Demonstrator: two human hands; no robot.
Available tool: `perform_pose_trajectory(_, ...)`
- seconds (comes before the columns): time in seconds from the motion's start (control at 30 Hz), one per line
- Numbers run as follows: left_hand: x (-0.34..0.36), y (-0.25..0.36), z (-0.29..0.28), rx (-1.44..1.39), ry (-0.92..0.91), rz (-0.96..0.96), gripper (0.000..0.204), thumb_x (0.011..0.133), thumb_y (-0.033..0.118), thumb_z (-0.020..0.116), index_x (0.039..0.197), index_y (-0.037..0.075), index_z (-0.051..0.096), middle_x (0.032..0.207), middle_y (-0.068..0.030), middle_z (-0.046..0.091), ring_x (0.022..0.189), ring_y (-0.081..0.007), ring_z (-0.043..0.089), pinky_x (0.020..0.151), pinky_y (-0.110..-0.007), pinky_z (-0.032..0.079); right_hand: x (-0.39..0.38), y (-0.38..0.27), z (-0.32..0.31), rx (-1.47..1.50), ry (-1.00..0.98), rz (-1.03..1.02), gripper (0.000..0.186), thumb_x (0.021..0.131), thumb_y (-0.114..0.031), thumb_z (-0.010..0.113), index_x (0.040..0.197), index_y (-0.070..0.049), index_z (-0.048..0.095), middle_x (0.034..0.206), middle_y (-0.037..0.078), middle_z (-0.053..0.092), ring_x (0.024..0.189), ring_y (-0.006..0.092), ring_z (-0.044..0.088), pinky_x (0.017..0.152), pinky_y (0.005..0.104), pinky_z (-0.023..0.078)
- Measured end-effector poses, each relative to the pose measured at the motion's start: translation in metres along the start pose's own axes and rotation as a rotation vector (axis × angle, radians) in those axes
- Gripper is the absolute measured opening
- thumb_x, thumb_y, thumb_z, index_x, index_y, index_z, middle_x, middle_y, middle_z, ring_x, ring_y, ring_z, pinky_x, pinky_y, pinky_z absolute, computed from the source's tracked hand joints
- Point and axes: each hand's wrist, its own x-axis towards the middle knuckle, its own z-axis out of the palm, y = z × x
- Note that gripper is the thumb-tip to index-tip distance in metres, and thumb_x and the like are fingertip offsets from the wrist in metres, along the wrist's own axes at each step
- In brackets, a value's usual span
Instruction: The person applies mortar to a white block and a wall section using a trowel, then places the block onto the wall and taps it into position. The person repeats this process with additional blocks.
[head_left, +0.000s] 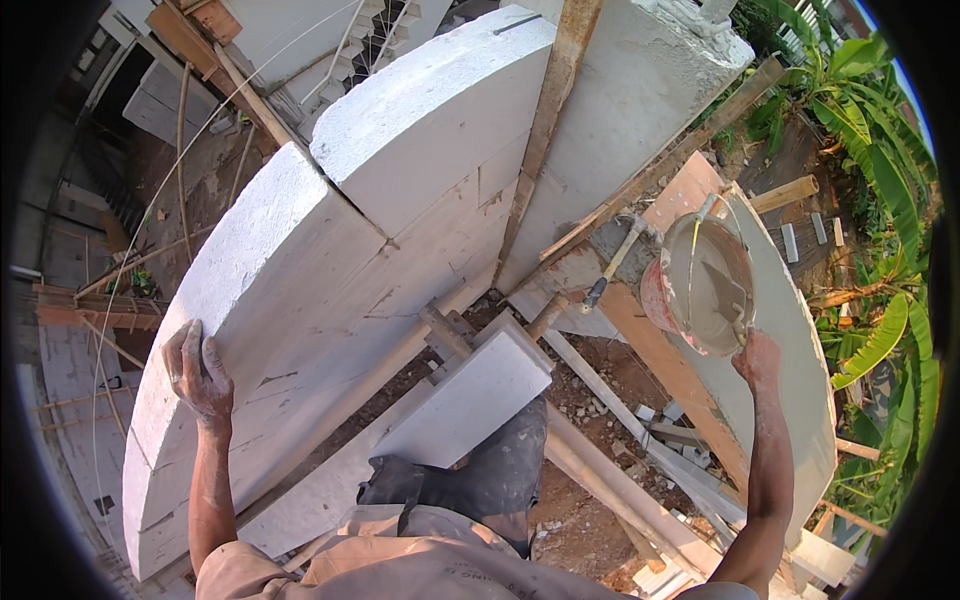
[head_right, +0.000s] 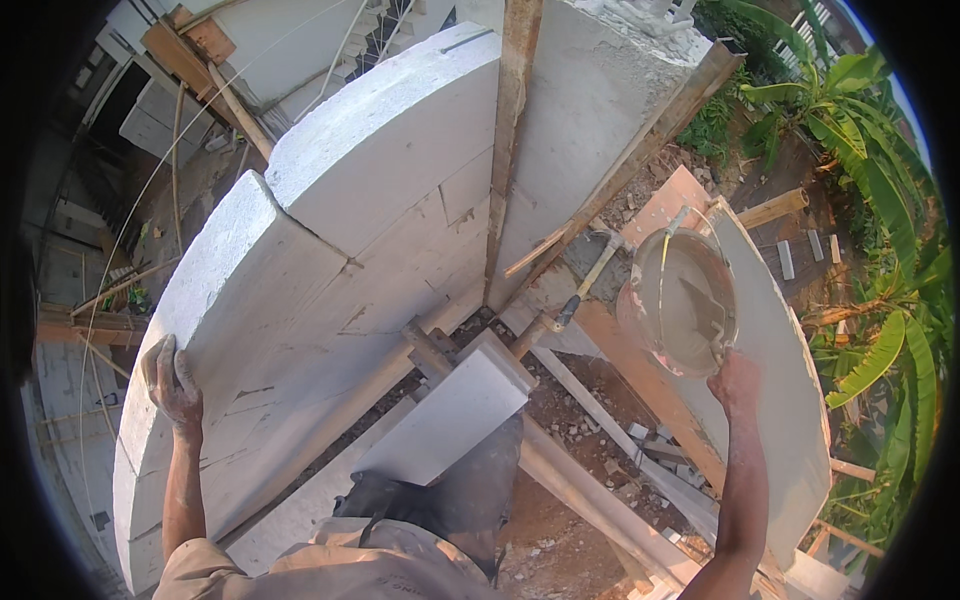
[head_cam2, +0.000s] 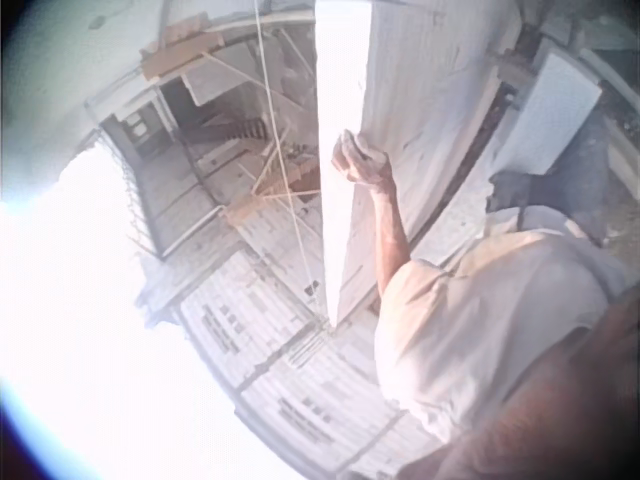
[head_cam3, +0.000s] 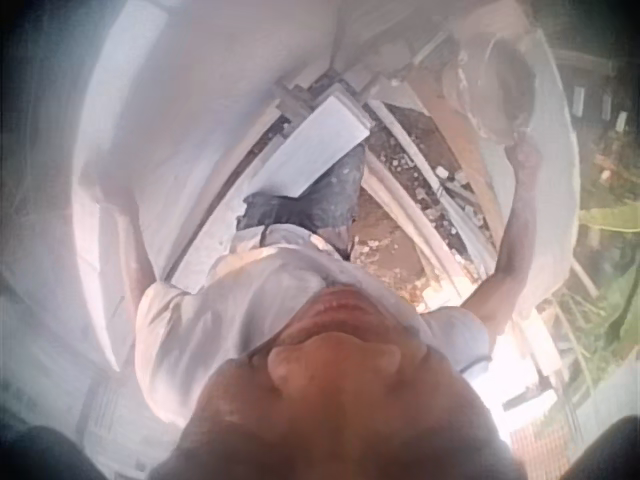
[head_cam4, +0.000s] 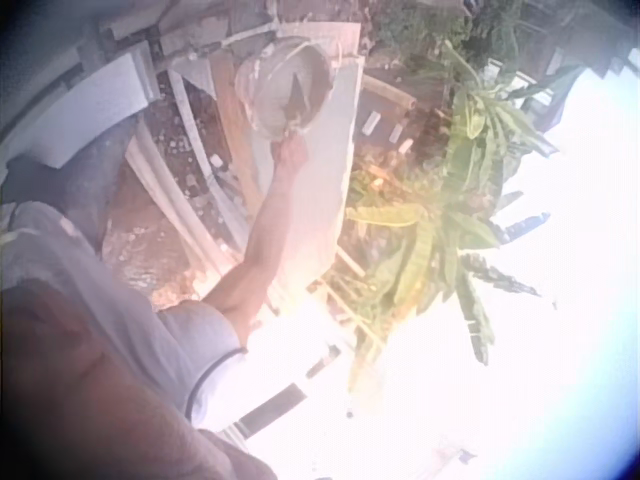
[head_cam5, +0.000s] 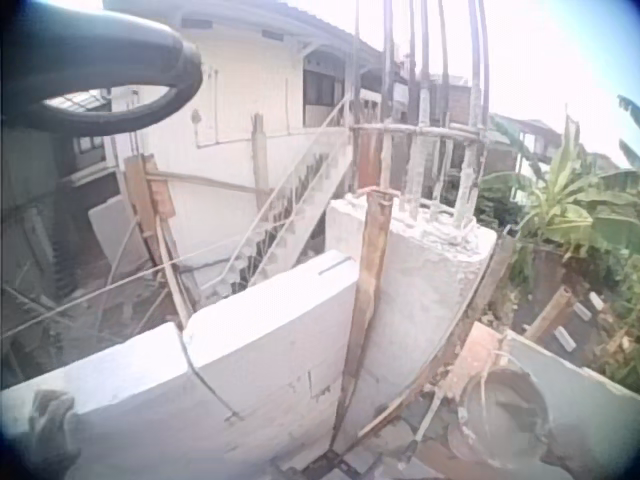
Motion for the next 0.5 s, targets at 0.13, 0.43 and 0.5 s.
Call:
perform_pose_trajectory(0.13, 0.0, 0.0, 0.0, -0.005, 0.005, 0.007, 0.025, 0.09, 0.001, 0.061, 0.114, -0.003, 0.064, 0.105, -0.0207, 0.063, 0.099, -0.036, 0.06, 0.088, -0.045, 0.047, -0.005, 0.006, 0.015, 0.526, -0.202, 0.268, 0.023, 0.074, -0.009, 0.067, 0.094, 0.003, 0.064, 0.071, 0.013, 0.062, 0.058, 0.0278, 0.063, 0.053, 0.0424, 0.052)
perform_pose_trajectory(0.43, 0.029, -0.044, -0.022, -0.21, -0.357, 0.123, 0.024, 0.093, 0.008, 0.061, 0.114, -0.004, 0.065, 0.1, -0.0191, 0.061, 0.095, -0.0349, 0.059, 0.085, -0.044, 0.047, -0.037, 0.013, 0.02, 0.596, 0.031, 0.443, 0.041, 0.086, -0.038, 0.067, 0.094, 0.002, 0.067, 0.069, 0.015, 0.062, 0.067, 0.0239, 0.062, 0.062, 0.0396, 0.049)
perform_pose_trajectory(0.5, 0.033, -0.062, -0.026, -0.254, -0.448, 0.19, 0.027, 0.093, 0.009, 0.062, 0.117, -0.004, 0.063, 0.102, -0.0197, 0.059, 0.097, -0.0362, 0.058, 0.087, -0.045, 0.046, -0.017, -0.003, 0.019, 0.493, 0.001, 0.324, 0.042, 0.086, -0.037, 0.066, 0.1, 0.002, 0.068, 0.071, 0.016, 0.063, 0.068, 0.0249, 0.063, 0.063, 0.0409, 0.05)
